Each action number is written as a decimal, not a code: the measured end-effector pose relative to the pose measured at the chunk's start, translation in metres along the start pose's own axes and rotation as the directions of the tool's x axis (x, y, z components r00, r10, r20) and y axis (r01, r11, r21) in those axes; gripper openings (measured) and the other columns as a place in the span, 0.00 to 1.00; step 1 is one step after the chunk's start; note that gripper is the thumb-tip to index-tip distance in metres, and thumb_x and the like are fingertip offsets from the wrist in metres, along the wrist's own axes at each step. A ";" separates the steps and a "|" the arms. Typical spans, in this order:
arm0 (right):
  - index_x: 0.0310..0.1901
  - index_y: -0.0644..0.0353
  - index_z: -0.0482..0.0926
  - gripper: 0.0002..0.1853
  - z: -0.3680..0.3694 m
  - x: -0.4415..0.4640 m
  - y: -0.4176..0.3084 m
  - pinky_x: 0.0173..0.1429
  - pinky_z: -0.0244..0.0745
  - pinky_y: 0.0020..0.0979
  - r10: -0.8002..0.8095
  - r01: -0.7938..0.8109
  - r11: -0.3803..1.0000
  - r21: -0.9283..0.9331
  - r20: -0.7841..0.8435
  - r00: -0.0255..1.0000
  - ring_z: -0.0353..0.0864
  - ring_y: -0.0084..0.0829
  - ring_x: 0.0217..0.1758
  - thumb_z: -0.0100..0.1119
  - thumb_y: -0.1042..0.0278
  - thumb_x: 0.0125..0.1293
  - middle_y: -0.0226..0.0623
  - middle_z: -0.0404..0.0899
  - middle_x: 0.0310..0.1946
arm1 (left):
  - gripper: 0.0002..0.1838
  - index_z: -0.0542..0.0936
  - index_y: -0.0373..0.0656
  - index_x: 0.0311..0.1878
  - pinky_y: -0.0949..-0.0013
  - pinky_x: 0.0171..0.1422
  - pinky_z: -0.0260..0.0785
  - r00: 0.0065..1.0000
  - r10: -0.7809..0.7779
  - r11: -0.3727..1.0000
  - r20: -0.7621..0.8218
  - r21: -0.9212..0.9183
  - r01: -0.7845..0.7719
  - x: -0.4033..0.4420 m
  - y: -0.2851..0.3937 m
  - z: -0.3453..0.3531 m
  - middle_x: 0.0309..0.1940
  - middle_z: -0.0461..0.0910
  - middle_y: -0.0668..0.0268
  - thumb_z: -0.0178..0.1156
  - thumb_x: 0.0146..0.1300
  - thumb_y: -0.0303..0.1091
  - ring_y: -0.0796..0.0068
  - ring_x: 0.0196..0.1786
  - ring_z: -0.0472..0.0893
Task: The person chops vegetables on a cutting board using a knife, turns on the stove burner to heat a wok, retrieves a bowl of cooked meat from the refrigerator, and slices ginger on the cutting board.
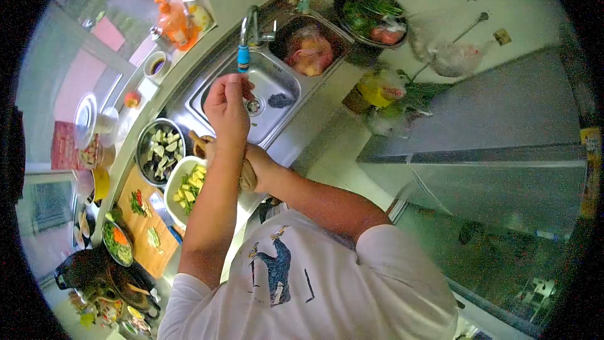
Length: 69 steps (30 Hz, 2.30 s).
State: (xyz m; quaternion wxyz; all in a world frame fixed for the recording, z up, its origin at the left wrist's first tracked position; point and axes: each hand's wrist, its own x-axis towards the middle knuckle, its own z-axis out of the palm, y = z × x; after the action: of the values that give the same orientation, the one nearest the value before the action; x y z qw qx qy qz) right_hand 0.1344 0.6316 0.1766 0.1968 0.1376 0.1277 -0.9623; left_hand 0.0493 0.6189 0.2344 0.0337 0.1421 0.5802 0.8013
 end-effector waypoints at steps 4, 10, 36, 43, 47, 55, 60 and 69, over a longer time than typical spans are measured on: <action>0.44 0.54 0.76 0.16 -0.017 0.001 -0.042 0.45 0.78 0.31 -0.220 0.215 0.975 -0.058 -0.117 0.968 0.81 0.29 0.38 0.40 0.54 0.72 0.34 0.81 0.37 | 0.10 0.78 0.33 0.38 0.70 0.45 0.70 0.996 0.019 0.982 0.084 0.186 -0.035 -0.032 -0.006 -0.009 0.34 0.79 0.60 0.55 0.67 0.32 0.73 0.38 0.77; 0.50 0.56 0.76 0.23 -0.052 0.000 -0.061 0.56 0.75 0.35 -0.178 0.173 0.984 -0.043 -0.274 0.945 0.80 0.33 0.49 0.42 0.44 0.71 0.37 0.80 0.46 | 0.24 0.70 0.36 0.61 0.62 0.69 0.57 0.944 -0.031 0.938 0.330 0.335 -0.086 -0.068 -0.032 -0.030 0.59 0.72 0.55 0.56 0.59 0.24 0.61 0.64 0.68; 0.39 0.59 0.78 0.12 -0.221 -0.077 -0.457 0.35 0.73 0.29 -0.578 -0.149 0.440 -0.886 -0.406 0.707 0.76 0.24 0.29 0.59 0.58 0.63 0.30 0.79 0.30 | 0.24 0.80 0.40 0.45 0.53 0.53 0.69 0.849 -0.439 -0.245 -0.295 0.948 0.202 -0.114 -0.217 -0.041 0.40 0.80 0.52 0.58 0.60 0.53 0.49 0.44 0.77; 0.50 0.62 0.75 0.14 -0.201 -0.105 -0.615 0.36 0.75 0.29 -0.810 0.010 0.437 -0.899 -0.389 0.438 0.78 0.27 0.35 0.56 0.69 0.64 0.35 0.78 0.41 | 0.30 0.71 0.45 0.62 0.54 0.59 0.67 0.653 -0.590 -0.360 -0.474 0.879 0.313 -0.110 -0.193 -0.011 0.51 0.77 0.50 0.53 0.62 0.54 0.52 0.52 0.78; 0.60 0.55 0.71 0.21 -0.200 -0.063 -0.613 0.39 0.77 0.31 -0.596 -0.131 -0.002 -0.991 -0.104 0.796 0.79 0.29 0.39 0.53 0.75 0.65 0.35 0.77 0.43 | 0.29 0.74 0.39 0.57 0.54 0.62 0.64 0.557 -0.571 -0.431 -0.604 0.797 0.423 -0.109 -0.196 0.004 0.53 0.75 0.49 0.52 0.63 0.53 0.50 0.56 0.74; 0.64 0.54 0.70 0.25 -0.230 0.056 -0.593 0.61 0.69 0.41 -0.608 -0.553 -0.520 -0.651 -0.173 0.775 0.74 0.53 0.56 0.51 0.68 0.62 0.51 0.74 0.56 | 0.25 0.75 0.38 0.48 0.48 0.52 0.70 0.631 -0.565 -0.338 -0.531 0.847 0.410 -0.140 -0.211 -0.016 0.45 0.75 0.44 0.57 0.61 0.53 0.43 0.49 0.76; 0.57 0.63 0.74 0.18 -0.173 -0.007 -0.635 0.47 0.77 0.32 -0.718 -0.129 -0.196 -0.972 0.053 0.694 0.81 0.34 0.48 0.49 0.73 0.65 0.42 0.79 0.49 | 0.25 0.77 0.36 0.44 0.49 0.52 0.71 0.597 -0.557 -0.275 -0.578 0.806 0.524 -0.145 -0.224 -0.023 0.43 0.78 0.44 0.58 0.60 0.53 0.44 0.48 0.78; 0.54 0.61 0.75 0.16 -0.217 -0.065 -0.732 0.40 0.76 0.28 -0.805 -0.040 0.343 -0.938 -0.316 0.502 0.80 0.30 0.36 0.54 0.72 0.65 0.37 0.77 0.46 | 0.21 0.79 0.37 0.42 0.48 0.49 0.72 0.600 -0.513 -0.291 -0.613 0.782 0.551 -0.132 -0.227 -0.013 0.37 0.80 0.45 0.59 0.56 0.46 0.45 0.43 0.79</action>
State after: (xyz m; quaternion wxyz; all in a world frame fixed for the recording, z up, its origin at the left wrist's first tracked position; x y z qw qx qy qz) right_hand -0.0648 1.3708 0.1354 -0.1065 0.3656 0.6953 -0.6095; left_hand 0.1469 0.6516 -0.0073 0.2750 -0.1634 0.9444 0.0763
